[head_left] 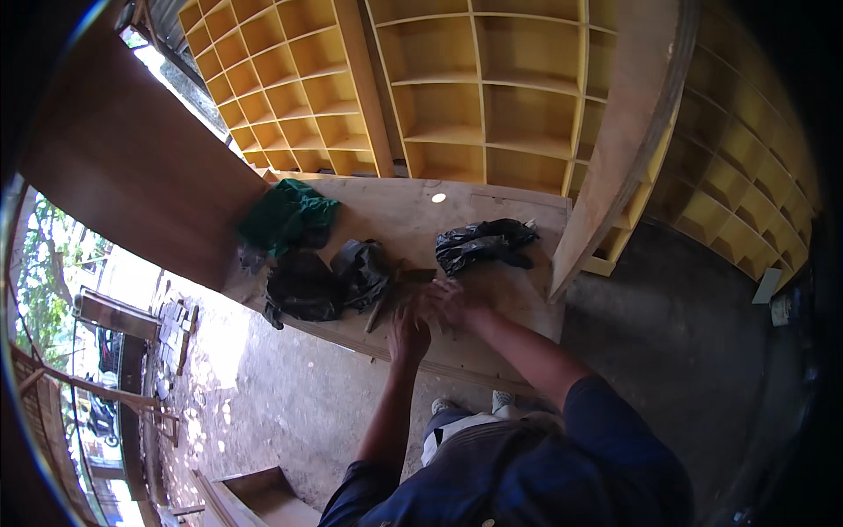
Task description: The person gathers small hardware by hand, collects a black plastic bag, and then prepares painting supplies at a workstation by handling a paint can and a plastic water bottle.
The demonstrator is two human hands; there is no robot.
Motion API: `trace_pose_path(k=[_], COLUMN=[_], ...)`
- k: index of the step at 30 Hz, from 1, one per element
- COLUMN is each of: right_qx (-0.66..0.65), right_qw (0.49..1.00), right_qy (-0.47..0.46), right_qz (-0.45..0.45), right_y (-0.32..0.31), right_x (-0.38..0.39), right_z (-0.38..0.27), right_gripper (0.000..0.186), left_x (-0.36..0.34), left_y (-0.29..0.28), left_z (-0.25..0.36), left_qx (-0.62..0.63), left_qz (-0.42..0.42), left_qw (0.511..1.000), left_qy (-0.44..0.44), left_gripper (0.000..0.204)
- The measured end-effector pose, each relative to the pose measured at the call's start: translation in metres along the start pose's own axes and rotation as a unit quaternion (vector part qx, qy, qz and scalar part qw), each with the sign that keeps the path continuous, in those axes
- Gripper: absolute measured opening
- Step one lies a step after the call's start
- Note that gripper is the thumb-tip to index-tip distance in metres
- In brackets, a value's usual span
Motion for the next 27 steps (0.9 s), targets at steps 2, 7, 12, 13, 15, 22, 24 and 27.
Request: trace_pose_path(k=[2, 7, 12, 13, 15, 22, 24, 27], right_qx=[0.011, -0.094, -0.09, -0.066, -0.063, -0.081, -0.048, -0.018], right_qw=[1.0, 0.995, 0.983, 0.978, 0.975, 0.984, 0.989, 0.995], right_qy=[-0.02, -0.005, 0.109, 0.143, 0.157, 0.137, 0.118, 0.067], right_qz=[0.012, 0.033, 0.113, 0.136, 0.143, 0.085, 0.079, 0.078], right_y=[0.004, -0.036, -0.081, -0.084, -0.089, -0.062, -0.028, -0.007], right_x=[0.004, 0.046, 0.098, 0.107, 0.121, 0.102, 0.091, 0.062], right_z=[-0.003, 0.005, 0.022, 0.026, 0.018, 0.001, 0.008, -0.011], right_gripper=[0.041, 0.032, 0.038, 0.046, 0.053, 0.074, 0.077, 0.077], left_x=[0.003, -0.027, -0.051, -0.05, -0.036, 0.032, 0.043, 0.062], left_y=[0.001, 0.024, 0.048, 0.052, 0.049, 0.028, 0.026, 0.026], left_z=[0.002, -0.001, 0.001, -0.001, 0.002, 0.037, 0.045, 0.031], left_qx=[0.03, -0.05, -0.133, -0.12, -0.079, 0.128, 0.206, 0.338], left_qz=[0.023, -0.055, -0.121, -0.178, -0.117, 0.019, 0.011, 0.04], left_qw=[0.999, 0.996, 0.984, 0.975, 0.99, 0.992, 0.978, 0.937], left_qy=[0.006, 0.049, -0.013, -0.049, 0.024, 0.008, -0.008, -0.083], left_gripper=[0.052, 0.048, 0.033, 0.029, 0.025, 0.036, 0.041, 0.046])
Point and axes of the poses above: each hand's wrist, its own x-axis away from the middle knuckle, its own y-axis out of the palm, z = x × y, the point moved 5 cm from there along -x, towards the middle knuckle, and after that the axes turned 5 degrees about z, right-handed, at the moved point
